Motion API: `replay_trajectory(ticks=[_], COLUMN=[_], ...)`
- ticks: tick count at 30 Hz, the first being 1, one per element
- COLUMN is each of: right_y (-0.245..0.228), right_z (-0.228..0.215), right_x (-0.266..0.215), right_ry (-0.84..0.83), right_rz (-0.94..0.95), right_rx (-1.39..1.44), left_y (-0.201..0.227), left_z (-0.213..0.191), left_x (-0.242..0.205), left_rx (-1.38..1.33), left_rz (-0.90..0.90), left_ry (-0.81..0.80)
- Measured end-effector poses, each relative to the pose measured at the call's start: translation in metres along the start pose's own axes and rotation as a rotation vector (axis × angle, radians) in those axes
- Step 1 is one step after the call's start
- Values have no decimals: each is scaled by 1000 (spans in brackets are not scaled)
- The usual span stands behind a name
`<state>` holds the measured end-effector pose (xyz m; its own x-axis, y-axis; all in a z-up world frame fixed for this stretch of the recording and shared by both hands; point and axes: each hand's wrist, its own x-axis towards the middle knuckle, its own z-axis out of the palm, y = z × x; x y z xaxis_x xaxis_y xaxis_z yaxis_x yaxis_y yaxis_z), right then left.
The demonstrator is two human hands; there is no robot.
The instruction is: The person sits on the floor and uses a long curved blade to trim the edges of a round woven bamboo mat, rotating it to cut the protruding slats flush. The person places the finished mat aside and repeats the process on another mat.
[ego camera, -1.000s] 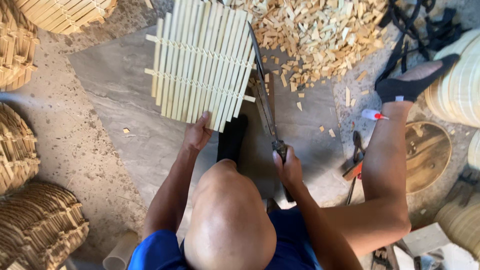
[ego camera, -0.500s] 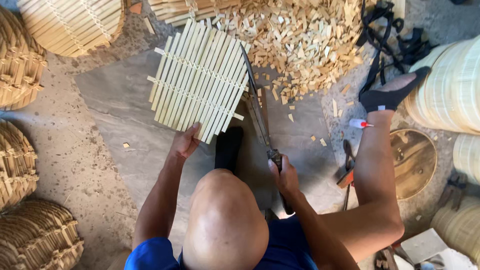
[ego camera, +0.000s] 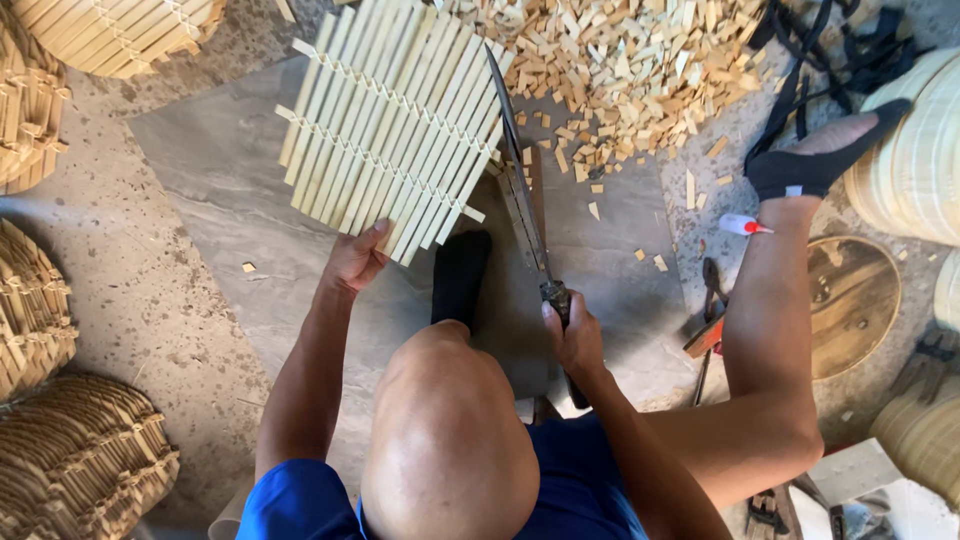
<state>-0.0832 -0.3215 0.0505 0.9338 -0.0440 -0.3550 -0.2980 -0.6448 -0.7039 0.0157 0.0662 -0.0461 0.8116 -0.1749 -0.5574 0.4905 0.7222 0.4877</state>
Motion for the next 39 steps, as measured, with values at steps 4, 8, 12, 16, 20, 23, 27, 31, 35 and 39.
replay_trajectory(ticks=[4,8,12,16,20,23,27,31,35,39], right_y=[32,66,71,43,13,-9,-27,-26,-28,-35], right_z=[23,46,50,25,-10,-26,-27,-25,-24,-29], right_x=[8,9,30,24,1,0,1,-1,-1,-2], right_ry=[54,123,118,65,-36,-64,-67,-57,-62,-53], right_rz=[-4,-108,-120,-36,17,38,21,-13,-10,-16], right_rx=[2,-54,-51,-43,-49,-42,-31,-29,-38,-78], left_y=[0,1,14,30,22,11,5,4,14,15], left_z=[-4,-17,-9,4,-12,-21,-27,-29,-25,-17], left_x=[5,-1,12,29,29,39,40,24,13,10], left_rx=[18,14,-21,94,58,-41,-119,-19,34,-8], left_rz=[6,7,96,92,76,90,103,65,41,58], left_ry=[33,29,50,77,67,89,-20,41,83,44])
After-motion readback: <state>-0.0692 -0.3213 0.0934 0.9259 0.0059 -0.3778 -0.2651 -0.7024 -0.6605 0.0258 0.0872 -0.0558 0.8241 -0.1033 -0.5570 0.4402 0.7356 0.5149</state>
